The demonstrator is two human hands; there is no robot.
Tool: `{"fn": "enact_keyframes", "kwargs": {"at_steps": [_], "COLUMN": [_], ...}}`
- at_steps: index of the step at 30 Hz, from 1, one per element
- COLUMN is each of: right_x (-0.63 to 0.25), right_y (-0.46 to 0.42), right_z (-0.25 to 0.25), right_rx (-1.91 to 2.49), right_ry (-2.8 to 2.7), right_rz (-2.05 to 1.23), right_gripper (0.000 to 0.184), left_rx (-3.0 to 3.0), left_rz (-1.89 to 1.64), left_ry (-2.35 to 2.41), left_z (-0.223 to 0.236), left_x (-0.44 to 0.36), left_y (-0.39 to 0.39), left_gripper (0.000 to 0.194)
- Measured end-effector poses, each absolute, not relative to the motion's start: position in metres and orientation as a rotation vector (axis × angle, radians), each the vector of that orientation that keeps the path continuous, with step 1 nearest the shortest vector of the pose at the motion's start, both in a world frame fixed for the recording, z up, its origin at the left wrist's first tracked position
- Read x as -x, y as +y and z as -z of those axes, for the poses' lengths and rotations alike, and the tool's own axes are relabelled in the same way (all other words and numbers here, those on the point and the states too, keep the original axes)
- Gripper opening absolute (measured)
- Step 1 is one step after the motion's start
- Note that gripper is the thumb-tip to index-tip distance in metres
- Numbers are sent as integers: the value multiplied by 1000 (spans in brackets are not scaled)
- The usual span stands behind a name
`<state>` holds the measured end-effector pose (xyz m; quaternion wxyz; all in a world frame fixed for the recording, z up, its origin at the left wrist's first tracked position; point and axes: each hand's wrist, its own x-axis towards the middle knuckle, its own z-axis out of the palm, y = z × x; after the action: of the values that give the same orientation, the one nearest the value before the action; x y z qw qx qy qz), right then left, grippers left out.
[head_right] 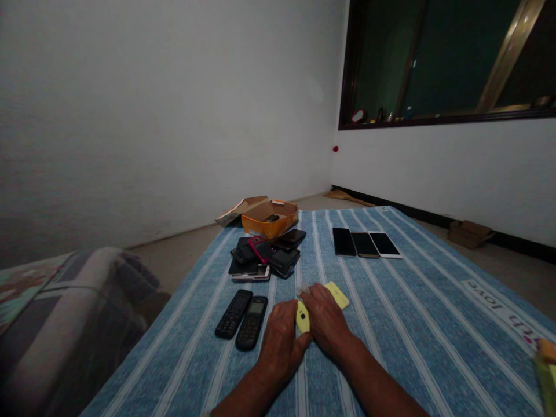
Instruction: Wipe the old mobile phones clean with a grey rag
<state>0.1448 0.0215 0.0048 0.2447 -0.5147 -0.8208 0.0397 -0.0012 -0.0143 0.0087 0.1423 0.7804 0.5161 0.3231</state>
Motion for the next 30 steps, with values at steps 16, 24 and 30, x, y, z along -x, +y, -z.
{"fn": "enact_keyframes", "kwargs": {"at_steps": [16,24,30], "right_x": [-141,-165,-156], "right_y": [0,2,-7], "right_z": [7,39,47], "right_rx": [1254,1345,1225], "right_ry": [-2204,-1957,-2000], "right_rz": [-152,37,6], "right_gripper": [41,45,50], "left_rx": [-2265,-2255,-2236], "left_rz": [-910,-855,-821], "left_ry": [1476,1518,1532], "left_z": [-8,-14,-22], "left_x": [0,0,-1], "left_y": [-14,-17,-18], "left_gripper": [46,37,37]}}
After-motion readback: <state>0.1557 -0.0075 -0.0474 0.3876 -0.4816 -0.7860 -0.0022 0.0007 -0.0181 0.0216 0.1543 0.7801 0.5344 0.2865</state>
